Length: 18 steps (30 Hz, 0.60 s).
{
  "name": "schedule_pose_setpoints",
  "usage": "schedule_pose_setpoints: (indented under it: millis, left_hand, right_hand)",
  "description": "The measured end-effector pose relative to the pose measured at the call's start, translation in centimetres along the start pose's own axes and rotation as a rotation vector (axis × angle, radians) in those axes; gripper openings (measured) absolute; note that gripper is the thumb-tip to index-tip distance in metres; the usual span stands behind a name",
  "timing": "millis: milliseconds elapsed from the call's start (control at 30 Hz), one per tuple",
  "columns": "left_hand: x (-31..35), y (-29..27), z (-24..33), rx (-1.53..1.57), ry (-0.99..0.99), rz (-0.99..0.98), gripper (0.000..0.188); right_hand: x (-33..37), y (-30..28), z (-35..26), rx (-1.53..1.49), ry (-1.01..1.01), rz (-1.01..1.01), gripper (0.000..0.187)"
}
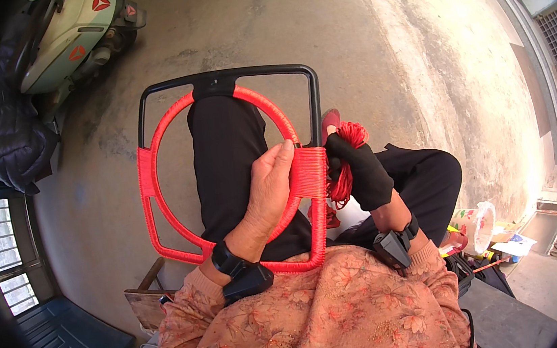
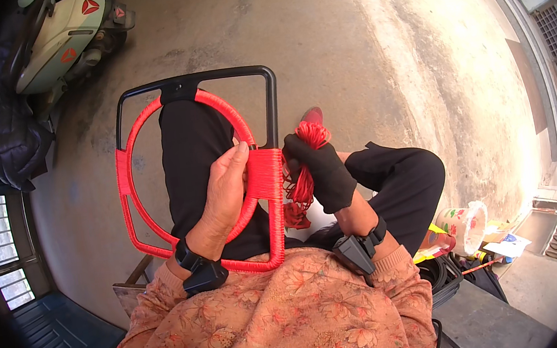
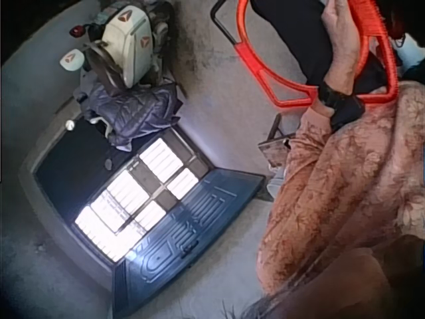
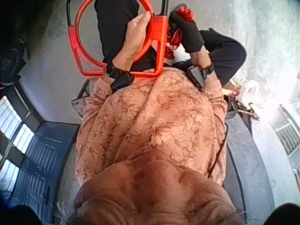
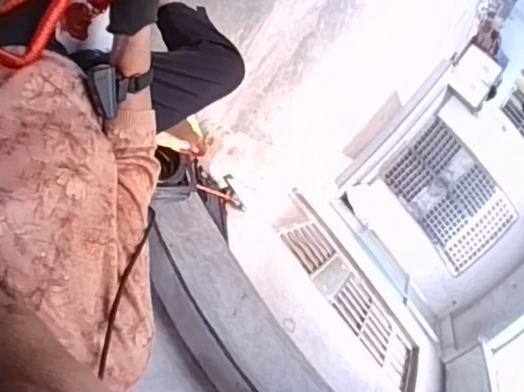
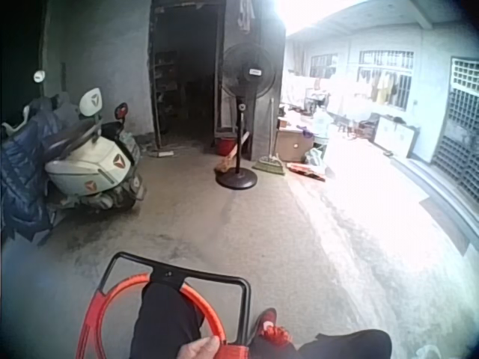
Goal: The person is weaving red plastic cord around a black metal chair frame component to create a seat or backrest.
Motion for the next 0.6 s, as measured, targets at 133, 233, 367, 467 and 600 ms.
schedule_pose_setpoints:
  millis: [133,233,367,467,600]
  left_hand:
    - [0.0,0.1,0.2,-0.048,0.009,-0.01,0.034]
    - [0.0,0.2,0.1,-0.04,0.012,-0.013,0.033]
    - [-0.2,0.0,0.0,-0.04,0.014,-0.004,0.032]
    - [-0.3,-0.1,-0.1,-0.047,0.026,-0.003,0.03]
    - [-0.3,-0.3,0.1,-0.092,0.009,0.002,0.031]
  right_hand:
    - [0.1,0.0,-0.1,0.015,0.012,0.017,0.019]
    - [0.2,0.2,-0.3,0.005,0.001,-0.005,0.02]
    - [0.3,-0.1,-0.5,0.006,-0.001,-0.004,0.021]
    - [0.4,-1.1,-0.8,-0.018,0.001,0.012,0.022]
    - [0.9,-4.6,-2.3,-0.106,-0.069,0.085,0.028]
Point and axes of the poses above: each hand's wrist, its own x-axis away from the middle knuckle, its own y-axis out of the palm, z = x × y, the point moved 8 cm from there along -x, towards the middle knuckle, and after that the axes turned 2 degrees about x, right-handed, at the moved point
